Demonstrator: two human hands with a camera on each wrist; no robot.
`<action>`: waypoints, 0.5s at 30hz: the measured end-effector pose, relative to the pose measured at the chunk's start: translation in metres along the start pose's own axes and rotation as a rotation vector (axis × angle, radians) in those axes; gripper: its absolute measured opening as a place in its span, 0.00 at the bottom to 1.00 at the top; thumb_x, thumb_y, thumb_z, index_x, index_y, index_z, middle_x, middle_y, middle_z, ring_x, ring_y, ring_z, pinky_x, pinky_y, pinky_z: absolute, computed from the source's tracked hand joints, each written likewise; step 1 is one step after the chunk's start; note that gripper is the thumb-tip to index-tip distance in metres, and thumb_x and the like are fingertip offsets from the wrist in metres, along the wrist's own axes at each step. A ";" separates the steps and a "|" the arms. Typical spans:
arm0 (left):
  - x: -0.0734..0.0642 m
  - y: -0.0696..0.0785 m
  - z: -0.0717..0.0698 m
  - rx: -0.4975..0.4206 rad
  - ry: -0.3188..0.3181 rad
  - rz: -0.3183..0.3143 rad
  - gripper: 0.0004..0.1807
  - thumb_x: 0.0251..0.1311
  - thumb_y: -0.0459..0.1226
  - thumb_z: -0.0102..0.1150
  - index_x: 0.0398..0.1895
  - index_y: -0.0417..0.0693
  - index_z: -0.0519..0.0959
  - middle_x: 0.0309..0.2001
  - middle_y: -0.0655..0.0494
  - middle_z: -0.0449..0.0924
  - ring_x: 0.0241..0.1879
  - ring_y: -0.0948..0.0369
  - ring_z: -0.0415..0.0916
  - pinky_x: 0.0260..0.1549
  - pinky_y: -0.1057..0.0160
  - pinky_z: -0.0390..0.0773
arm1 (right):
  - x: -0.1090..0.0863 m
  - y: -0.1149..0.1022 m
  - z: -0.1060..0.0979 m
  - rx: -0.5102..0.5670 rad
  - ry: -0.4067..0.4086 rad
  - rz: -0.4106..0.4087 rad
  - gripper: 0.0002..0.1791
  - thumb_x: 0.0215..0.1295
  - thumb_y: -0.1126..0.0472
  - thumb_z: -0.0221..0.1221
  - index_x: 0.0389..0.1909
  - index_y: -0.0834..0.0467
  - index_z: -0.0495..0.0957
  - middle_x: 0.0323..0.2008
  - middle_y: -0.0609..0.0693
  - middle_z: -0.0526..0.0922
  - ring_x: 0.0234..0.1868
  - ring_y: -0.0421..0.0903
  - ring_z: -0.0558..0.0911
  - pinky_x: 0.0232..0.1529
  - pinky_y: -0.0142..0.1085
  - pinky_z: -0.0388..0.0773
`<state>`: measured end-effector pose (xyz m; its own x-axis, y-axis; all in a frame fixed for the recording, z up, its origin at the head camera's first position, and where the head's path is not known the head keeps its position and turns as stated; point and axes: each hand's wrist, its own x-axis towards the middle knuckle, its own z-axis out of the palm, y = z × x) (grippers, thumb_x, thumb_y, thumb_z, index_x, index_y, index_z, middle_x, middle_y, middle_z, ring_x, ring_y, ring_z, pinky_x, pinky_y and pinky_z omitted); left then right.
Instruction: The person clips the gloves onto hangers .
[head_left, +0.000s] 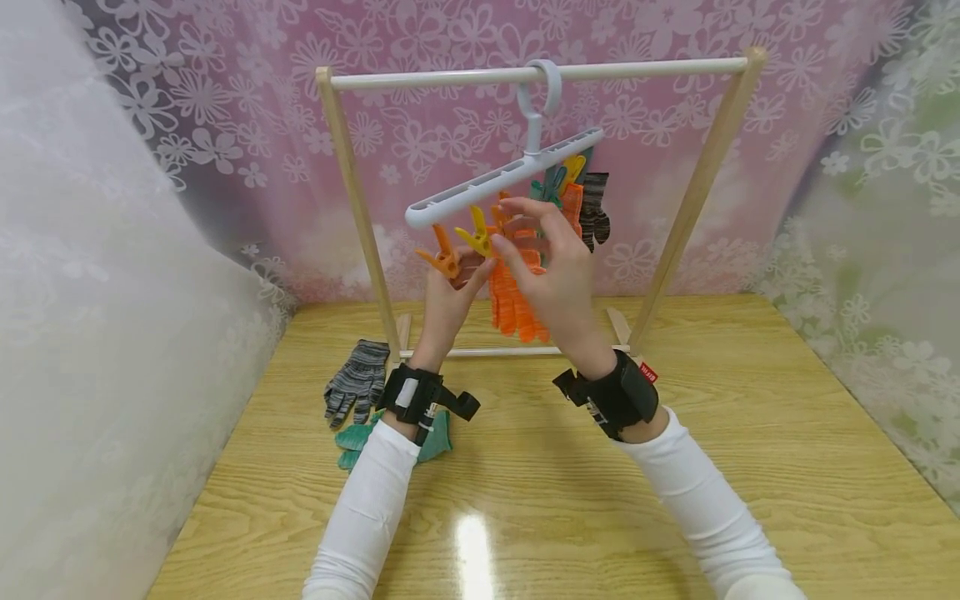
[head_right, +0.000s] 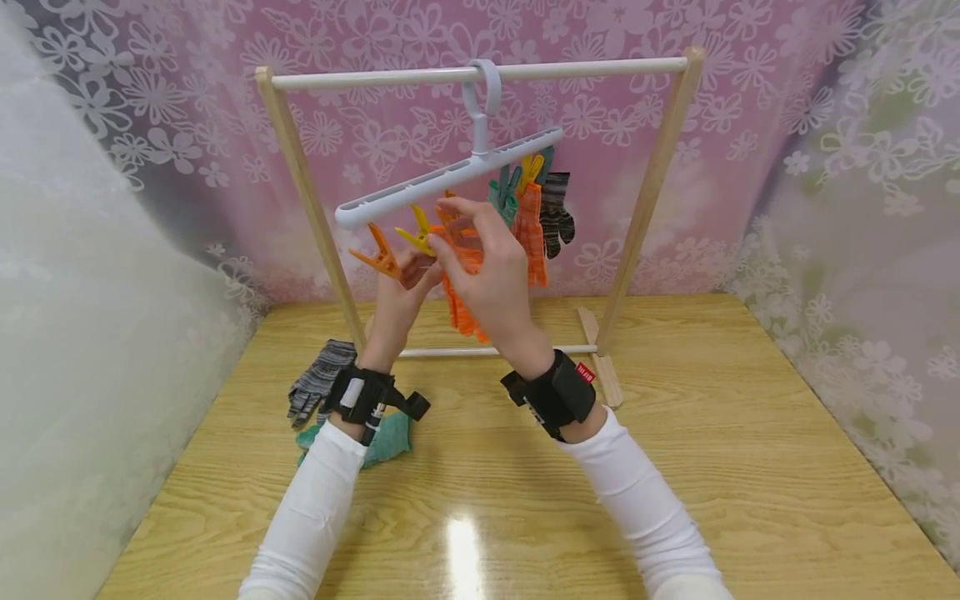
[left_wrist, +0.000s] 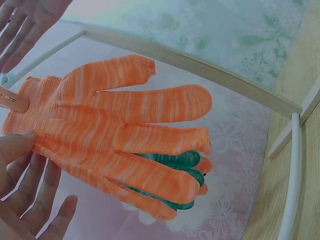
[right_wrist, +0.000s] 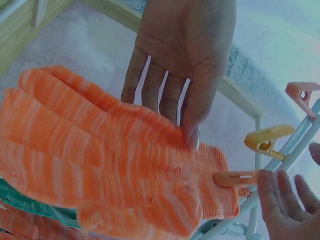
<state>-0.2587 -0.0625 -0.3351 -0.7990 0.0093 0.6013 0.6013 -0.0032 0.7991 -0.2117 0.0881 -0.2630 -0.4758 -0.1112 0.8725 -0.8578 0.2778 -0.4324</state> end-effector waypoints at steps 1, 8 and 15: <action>0.000 0.000 0.000 0.001 0.001 0.002 0.14 0.68 0.28 0.61 0.54 0.29 0.78 0.49 0.34 0.82 0.47 0.53 0.83 0.53 0.57 0.83 | 0.001 -0.001 0.003 -0.021 -0.013 0.001 0.24 0.68 0.64 0.66 0.62 0.66 0.74 0.55 0.59 0.81 0.50 0.52 0.84 0.50 0.42 0.85; -0.006 -0.001 -0.003 0.033 -0.006 -0.057 0.15 0.67 0.26 0.61 0.54 0.28 0.75 0.53 0.32 0.80 0.53 0.41 0.80 0.56 0.56 0.82 | 0.002 -0.003 0.021 -0.108 -0.064 0.068 0.30 0.62 0.61 0.71 0.63 0.65 0.73 0.55 0.59 0.83 0.48 0.53 0.85 0.44 0.43 0.86; -0.013 -0.004 -0.006 0.091 -0.075 -0.120 0.20 0.67 0.27 0.62 0.60 0.30 0.77 0.53 0.34 0.82 0.51 0.42 0.82 0.51 0.54 0.84 | 0.002 -0.003 0.028 -0.161 -0.057 0.124 0.29 0.65 0.57 0.70 0.63 0.64 0.75 0.47 0.59 0.87 0.36 0.53 0.85 0.33 0.45 0.83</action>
<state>-0.2502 -0.0683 -0.3458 -0.8644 0.0785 0.4966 0.5023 0.0925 0.8597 -0.2159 0.0601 -0.2668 -0.5897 -0.1191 0.7988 -0.7522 0.4409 -0.4896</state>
